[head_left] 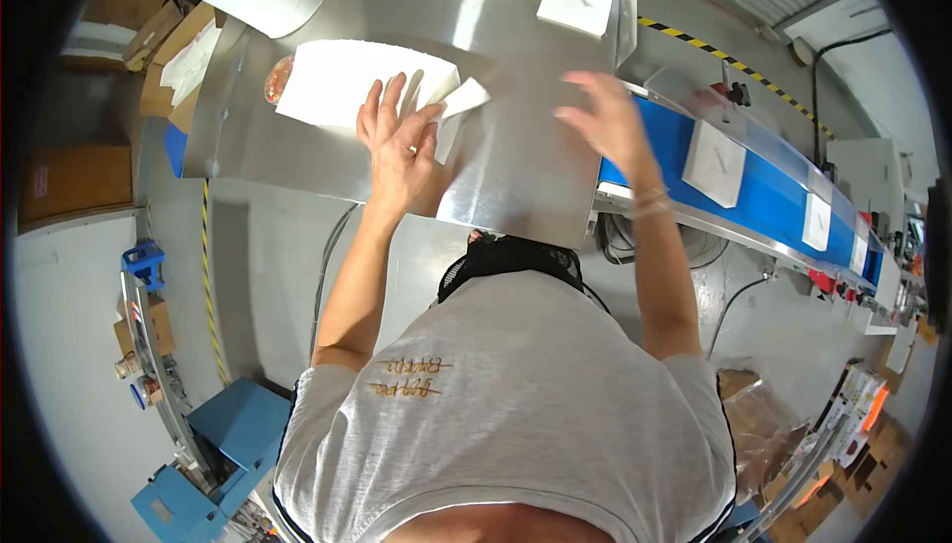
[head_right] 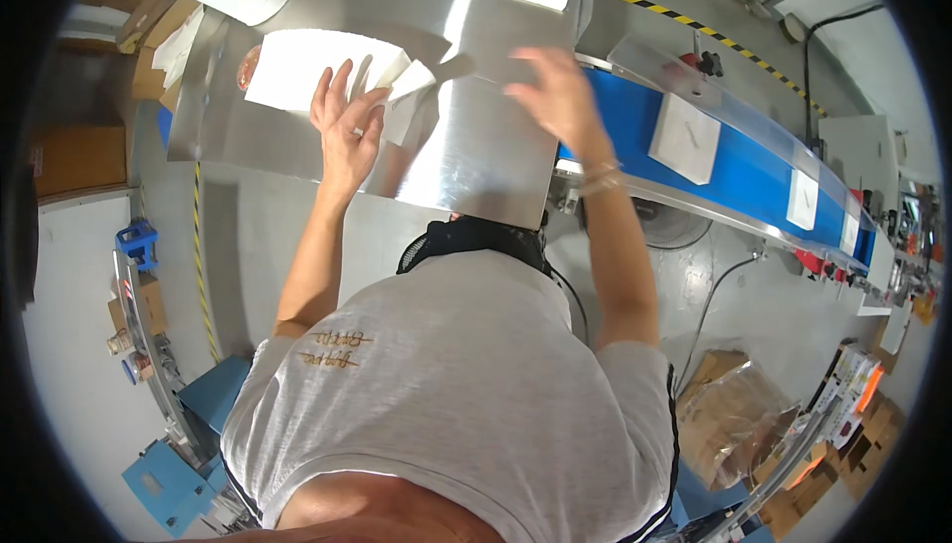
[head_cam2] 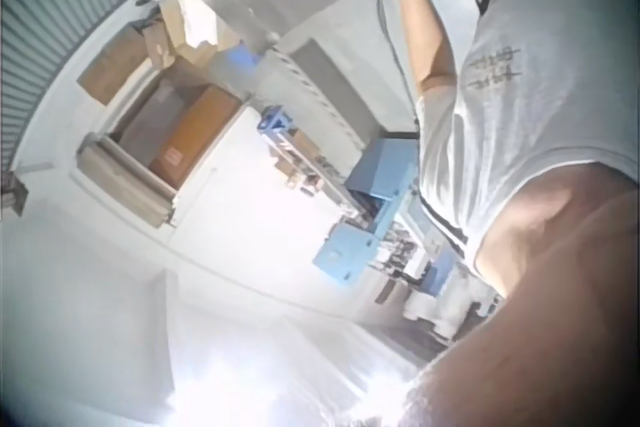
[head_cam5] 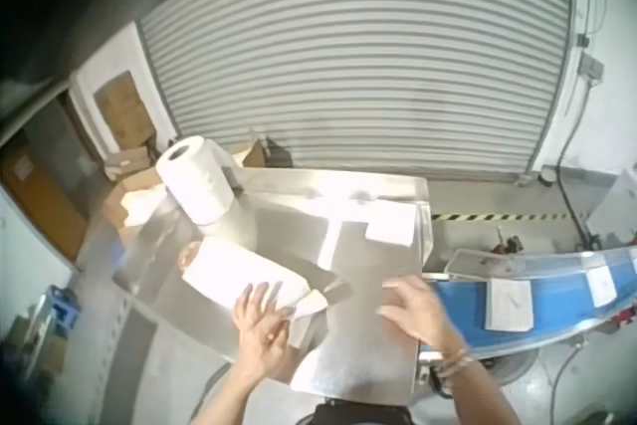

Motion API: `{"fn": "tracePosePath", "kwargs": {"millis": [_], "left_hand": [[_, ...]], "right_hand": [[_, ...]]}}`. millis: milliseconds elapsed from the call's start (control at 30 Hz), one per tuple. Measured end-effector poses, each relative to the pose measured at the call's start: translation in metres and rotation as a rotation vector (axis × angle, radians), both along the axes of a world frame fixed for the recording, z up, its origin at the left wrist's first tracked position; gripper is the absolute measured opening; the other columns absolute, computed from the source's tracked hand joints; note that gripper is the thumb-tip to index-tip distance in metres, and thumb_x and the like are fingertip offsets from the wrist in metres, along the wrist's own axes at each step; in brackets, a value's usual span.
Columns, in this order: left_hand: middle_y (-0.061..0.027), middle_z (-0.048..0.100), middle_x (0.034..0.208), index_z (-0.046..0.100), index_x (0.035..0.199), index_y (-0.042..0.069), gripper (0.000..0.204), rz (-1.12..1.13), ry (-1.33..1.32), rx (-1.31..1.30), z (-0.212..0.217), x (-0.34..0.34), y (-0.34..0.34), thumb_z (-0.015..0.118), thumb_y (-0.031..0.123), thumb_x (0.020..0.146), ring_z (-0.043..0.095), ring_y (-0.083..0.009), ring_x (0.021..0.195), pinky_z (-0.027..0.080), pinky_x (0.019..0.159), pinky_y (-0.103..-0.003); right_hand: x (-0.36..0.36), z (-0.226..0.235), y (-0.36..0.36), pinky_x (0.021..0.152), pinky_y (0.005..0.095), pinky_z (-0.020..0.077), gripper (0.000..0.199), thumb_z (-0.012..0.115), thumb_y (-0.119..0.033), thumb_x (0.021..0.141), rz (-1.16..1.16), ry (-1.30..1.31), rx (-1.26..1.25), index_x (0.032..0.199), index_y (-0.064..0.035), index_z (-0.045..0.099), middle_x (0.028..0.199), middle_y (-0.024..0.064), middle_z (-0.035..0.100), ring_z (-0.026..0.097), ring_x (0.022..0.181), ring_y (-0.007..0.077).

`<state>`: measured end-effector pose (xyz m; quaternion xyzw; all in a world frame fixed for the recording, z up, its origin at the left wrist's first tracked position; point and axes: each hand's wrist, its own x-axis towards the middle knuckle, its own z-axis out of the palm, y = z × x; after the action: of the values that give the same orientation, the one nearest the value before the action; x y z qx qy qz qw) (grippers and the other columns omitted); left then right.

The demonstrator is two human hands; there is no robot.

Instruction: Placing stacks of folded tissues onto a conveyor belt for packaging.

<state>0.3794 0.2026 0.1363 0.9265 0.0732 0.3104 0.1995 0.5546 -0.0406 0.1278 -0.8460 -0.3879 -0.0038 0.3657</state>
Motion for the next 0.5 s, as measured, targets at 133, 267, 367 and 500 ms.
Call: {"fn": "tracePosePath", "kwargs": {"millis": [133,267,367,500], "left_hand": [[-0.0134,0.038,0.143,0.07,0.103,0.016,0.029,-0.033,0.041,0.028,0.006,0.003,0.001,0.067,0.009,0.076,0.025,-0.0404,0.135,0.017,0.108,-0.054],[-0.0144,0.033,0.145,0.067,0.112,0.014,0.033,-0.024,0.013,-0.044,0.009,0.003,0.009,0.067,0.013,0.078,0.024,-0.0409,0.135,0.018,0.108,-0.053],[-0.0162,0.037,0.142,0.064,0.115,0.011,0.035,0.02,0.035,-0.003,0.004,-0.001,0.019,0.065,0.011,0.08,0.028,-0.0407,0.132,0.024,0.107,-0.051],[-0.0161,0.045,0.135,0.065,0.114,0.011,0.036,-0.002,0.023,0.052,0.002,0.001,0.021,0.062,0.004,0.079,0.034,-0.0393,0.129,0.028,0.105,-0.05]], "right_hand": [[-0.005,-0.012,0.081,0.09,0.0353,0.0461,0.043,0.072,-0.02,0.078,0.296,0.24,0.179,0.119,-0.0142,0.057,0.121,0.0104,0.056,0.057,0.103,0.0275],[-0.007,-0.015,0.071,0.087,0.0251,0.0442,0.041,0.064,-0.02,0.089,0.321,0.847,0.235,0.126,-0.0078,0.051,0.117,0.0059,0.057,0.055,0.103,0.0133],[-0.011,-0.028,0.031,0.072,0.0249,0.0452,0.03,0.062,-0.025,0.091,0.048,0.793,0.576,0.107,-0.0006,0.054,0.094,0.0018,0.059,0.052,0.085,0.0089],[0.025,-0.082,-0.074,0.057,0.0277,0.0386,0.032,0.061,-0.033,0.091,-0.515,0.464,0.252,0.091,-0.0011,0.057,0.071,0.0015,0.051,0.042,0.066,0.0094]]}}
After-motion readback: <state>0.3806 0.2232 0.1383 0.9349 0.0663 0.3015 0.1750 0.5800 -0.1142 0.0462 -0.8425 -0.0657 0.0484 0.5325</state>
